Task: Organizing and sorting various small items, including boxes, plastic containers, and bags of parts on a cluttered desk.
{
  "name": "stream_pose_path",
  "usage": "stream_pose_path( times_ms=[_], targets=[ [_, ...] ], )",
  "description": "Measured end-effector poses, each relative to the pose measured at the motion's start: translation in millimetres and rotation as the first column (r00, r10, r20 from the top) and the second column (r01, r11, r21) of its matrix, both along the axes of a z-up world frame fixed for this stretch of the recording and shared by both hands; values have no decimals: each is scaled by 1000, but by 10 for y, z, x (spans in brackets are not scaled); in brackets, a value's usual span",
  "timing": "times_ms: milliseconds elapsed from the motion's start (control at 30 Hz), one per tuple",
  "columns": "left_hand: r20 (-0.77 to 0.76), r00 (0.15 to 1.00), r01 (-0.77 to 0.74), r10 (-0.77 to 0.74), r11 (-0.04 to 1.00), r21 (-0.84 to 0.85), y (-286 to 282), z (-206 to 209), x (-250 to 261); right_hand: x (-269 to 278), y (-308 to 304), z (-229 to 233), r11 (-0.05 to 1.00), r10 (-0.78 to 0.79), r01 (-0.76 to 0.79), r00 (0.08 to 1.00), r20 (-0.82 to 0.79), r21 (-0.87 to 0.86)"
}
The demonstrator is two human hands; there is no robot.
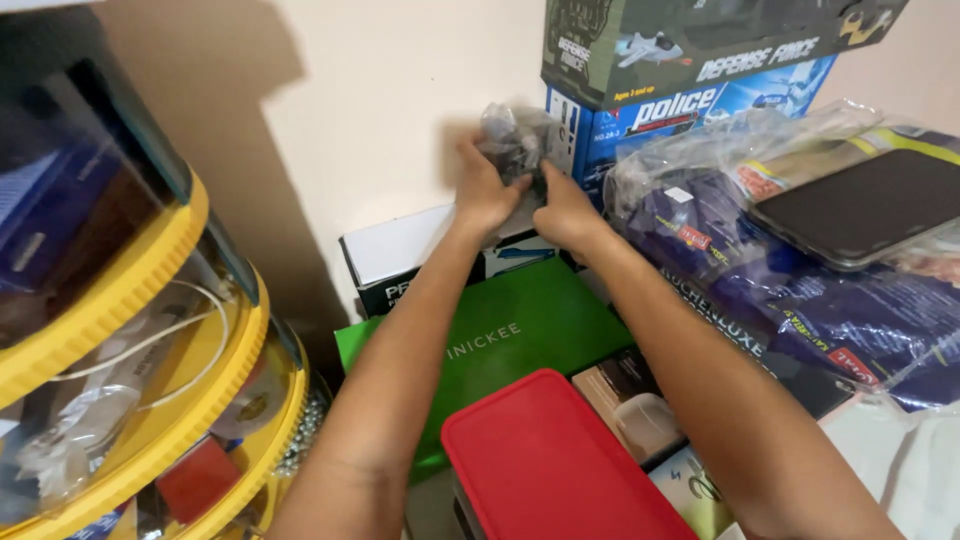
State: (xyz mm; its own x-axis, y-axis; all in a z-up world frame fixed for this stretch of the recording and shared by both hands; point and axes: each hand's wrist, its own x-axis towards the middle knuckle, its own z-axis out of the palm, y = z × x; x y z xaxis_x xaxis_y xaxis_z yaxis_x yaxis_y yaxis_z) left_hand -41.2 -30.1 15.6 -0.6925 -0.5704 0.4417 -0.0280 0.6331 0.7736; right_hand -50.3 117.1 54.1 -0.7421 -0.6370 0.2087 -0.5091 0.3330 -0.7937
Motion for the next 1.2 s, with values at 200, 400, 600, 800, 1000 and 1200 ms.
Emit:
stream_pose_path(
  times_ms=[200,400,600,800,1000,1200],
  targets=[
    [215,972,-82,97,994,-79,277,193,177,-39,-30,-141,995,-3,9,998,-66,97],
    [120,965,-207,232,960,-191,272,316,410,145,-91,-70,999,-24,35,968,-250,39],
    [198,978,-11,60,970,-242,79,272,644,240,-38,-164,994,113,-79,788,-605,82],
    [380,918,89,113,876,-474,774,669,2118,1434,509,91,972,231,-133,697,-679,194],
    [521,827,10,210,921,-389,1383,948,3427,2270,643,75,915,395,-219,656,-643,339],
    [547,815,86,190,895,-438,1451,936,4903,3364,730,166,813,579,-401,482,-658,422]
  ],
)
